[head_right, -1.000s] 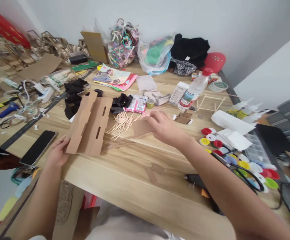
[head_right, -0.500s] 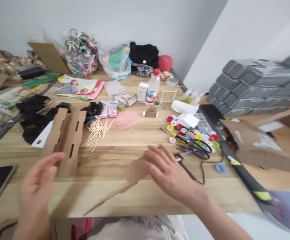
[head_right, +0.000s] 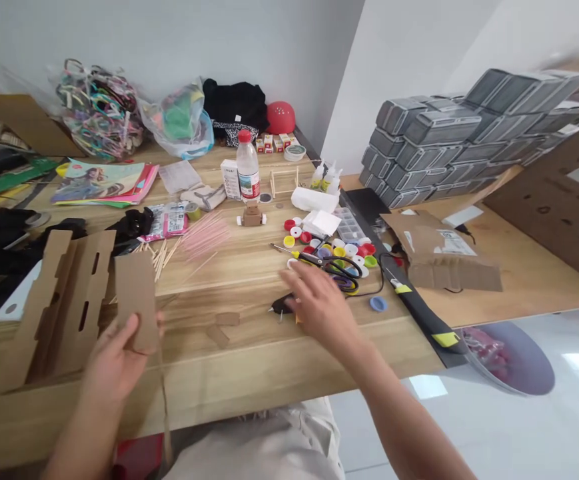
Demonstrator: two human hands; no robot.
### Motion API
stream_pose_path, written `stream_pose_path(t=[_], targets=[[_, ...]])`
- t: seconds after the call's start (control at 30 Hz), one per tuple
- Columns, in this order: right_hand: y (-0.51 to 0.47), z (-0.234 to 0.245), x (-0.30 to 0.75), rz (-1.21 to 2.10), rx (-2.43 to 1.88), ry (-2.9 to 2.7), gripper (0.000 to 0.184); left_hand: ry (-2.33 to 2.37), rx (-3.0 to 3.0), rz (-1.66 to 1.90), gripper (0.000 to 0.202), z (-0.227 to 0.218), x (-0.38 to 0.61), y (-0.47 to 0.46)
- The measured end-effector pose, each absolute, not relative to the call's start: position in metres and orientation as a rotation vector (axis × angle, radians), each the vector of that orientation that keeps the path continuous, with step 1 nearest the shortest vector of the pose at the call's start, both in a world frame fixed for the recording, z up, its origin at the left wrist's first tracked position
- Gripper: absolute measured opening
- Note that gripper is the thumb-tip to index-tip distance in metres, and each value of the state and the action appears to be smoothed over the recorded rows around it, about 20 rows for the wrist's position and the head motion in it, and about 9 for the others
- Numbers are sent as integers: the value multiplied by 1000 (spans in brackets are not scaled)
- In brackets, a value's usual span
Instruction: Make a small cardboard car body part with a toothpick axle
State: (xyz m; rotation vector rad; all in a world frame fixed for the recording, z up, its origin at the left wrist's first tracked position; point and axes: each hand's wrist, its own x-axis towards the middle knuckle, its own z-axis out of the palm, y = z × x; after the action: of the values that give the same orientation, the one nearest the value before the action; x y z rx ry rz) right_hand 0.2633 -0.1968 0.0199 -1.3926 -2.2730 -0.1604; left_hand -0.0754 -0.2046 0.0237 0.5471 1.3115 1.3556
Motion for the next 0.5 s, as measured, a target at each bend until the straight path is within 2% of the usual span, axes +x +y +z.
stream_pose_path(t=[0.17, 0.37, 0.5], targets=[[-169, 10, 337, -44, -1827, -2125, 31, 1223, 326, 1511, 19, 47, -44, -173], [-151, 1, 353, 30, -1913, -2301, 18, 1099, 80, 1502, 24, 42, 17, -141], [-153, -2, 365, -28, -1753, -2274, 22, 1041, -60, 1481, 26, 38, 34, -130]])
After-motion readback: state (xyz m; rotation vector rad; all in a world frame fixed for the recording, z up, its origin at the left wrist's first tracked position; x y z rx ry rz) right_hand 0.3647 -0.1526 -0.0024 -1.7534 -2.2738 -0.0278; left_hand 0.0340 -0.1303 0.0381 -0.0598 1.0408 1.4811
